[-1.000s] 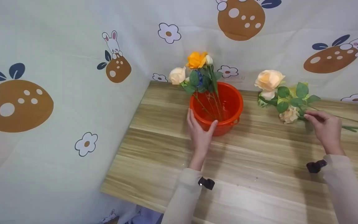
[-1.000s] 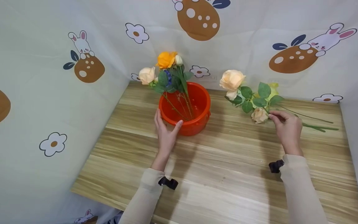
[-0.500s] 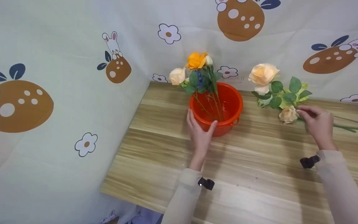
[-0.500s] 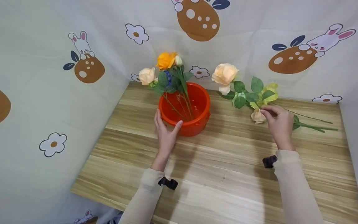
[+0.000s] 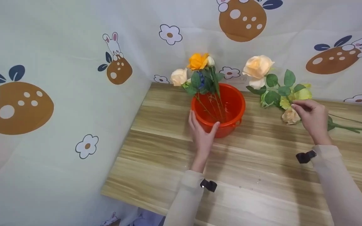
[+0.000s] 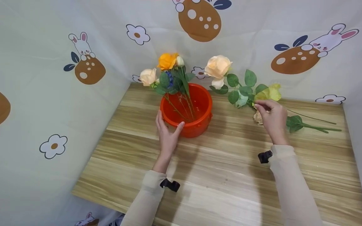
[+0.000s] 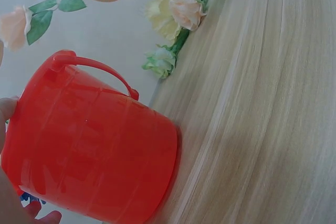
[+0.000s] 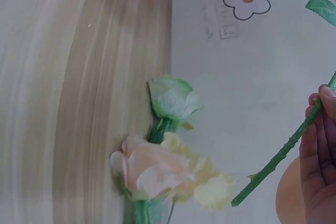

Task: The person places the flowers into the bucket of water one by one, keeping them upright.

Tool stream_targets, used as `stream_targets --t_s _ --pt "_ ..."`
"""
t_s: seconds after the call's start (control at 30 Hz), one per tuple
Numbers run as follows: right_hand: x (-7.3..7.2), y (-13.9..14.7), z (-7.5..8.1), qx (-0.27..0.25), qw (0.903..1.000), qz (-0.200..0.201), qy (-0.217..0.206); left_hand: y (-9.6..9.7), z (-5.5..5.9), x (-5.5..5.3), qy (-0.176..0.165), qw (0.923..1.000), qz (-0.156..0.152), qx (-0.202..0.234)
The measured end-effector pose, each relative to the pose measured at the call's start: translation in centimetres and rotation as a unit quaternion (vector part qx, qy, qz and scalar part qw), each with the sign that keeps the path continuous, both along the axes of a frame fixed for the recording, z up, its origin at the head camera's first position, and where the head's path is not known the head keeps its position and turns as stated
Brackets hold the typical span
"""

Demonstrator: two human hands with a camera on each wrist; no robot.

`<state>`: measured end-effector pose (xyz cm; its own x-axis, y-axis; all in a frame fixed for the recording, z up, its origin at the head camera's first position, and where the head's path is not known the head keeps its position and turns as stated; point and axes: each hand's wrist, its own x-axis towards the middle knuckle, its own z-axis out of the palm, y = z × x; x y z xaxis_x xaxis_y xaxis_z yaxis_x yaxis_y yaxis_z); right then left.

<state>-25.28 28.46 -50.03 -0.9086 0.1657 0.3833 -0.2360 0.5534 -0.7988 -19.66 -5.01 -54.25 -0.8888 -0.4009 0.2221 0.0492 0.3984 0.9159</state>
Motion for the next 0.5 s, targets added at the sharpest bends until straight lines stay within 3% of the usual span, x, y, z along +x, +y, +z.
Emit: stream_targets --t_s 0.5 --pt "-1.9 -4.0 2.5 -0.021 0.9979 0.052 0.034 -0.1 -0.1 0.0 0.011 0.9999 0.002 -0.011"
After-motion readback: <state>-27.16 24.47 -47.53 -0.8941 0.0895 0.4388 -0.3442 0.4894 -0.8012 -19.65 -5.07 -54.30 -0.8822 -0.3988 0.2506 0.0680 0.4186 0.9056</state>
